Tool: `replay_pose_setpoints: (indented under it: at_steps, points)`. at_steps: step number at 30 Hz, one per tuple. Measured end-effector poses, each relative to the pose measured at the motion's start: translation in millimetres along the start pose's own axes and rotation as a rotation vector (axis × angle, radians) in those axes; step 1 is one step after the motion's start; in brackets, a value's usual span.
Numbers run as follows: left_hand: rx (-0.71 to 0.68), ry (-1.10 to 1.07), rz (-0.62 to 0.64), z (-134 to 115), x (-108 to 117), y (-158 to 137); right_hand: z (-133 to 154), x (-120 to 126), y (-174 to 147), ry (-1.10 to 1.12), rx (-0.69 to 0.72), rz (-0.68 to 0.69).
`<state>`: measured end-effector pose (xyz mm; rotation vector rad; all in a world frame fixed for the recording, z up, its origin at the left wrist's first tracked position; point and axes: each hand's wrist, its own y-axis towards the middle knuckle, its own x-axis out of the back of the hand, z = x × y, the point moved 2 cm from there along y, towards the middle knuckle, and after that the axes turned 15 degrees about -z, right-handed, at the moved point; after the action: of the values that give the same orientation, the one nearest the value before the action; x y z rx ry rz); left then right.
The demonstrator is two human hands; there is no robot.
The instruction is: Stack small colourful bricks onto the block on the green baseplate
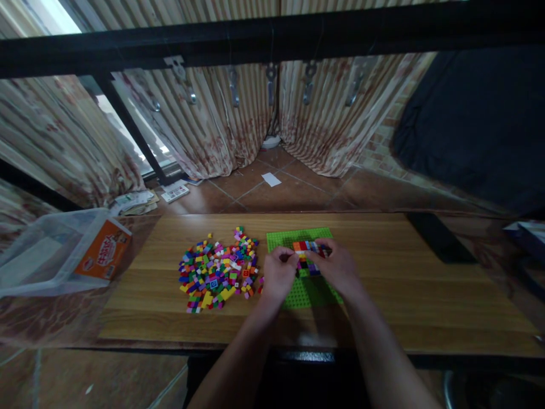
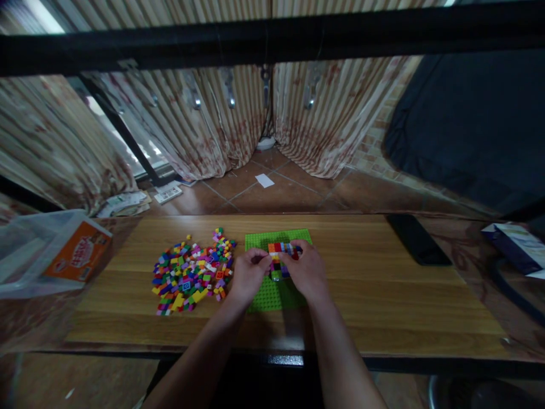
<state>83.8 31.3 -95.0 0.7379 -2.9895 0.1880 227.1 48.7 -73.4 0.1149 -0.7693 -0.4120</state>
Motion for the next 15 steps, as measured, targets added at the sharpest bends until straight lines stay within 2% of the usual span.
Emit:
replay_pose_setpoints:
  at_steps: [3, 6, 11, 15]
  points:
    - [0.022, -0.031, 0.000, -3.2, 0.1, -2.5, -1.5, 3.2, 2.7, 0.067, -0.057, 0.034]
    - [0.054, -0.109, -0.014, -14.9, 6.7, -1.1, -2.3, 7.7, 6.3, 0.120, -0.130, -0.026]
    - [0.072, -0.306, -0.146, -40.6, 35.6, 10.3, 1.1, 11.3, 8.1, 0.251, -0.176, -0.163]
    - [0.116, -0.437, -0.236, -51.7, 59.2, 18.3, 8.9, 11.9, 4.4, 0.388, -0.229, -0.236]
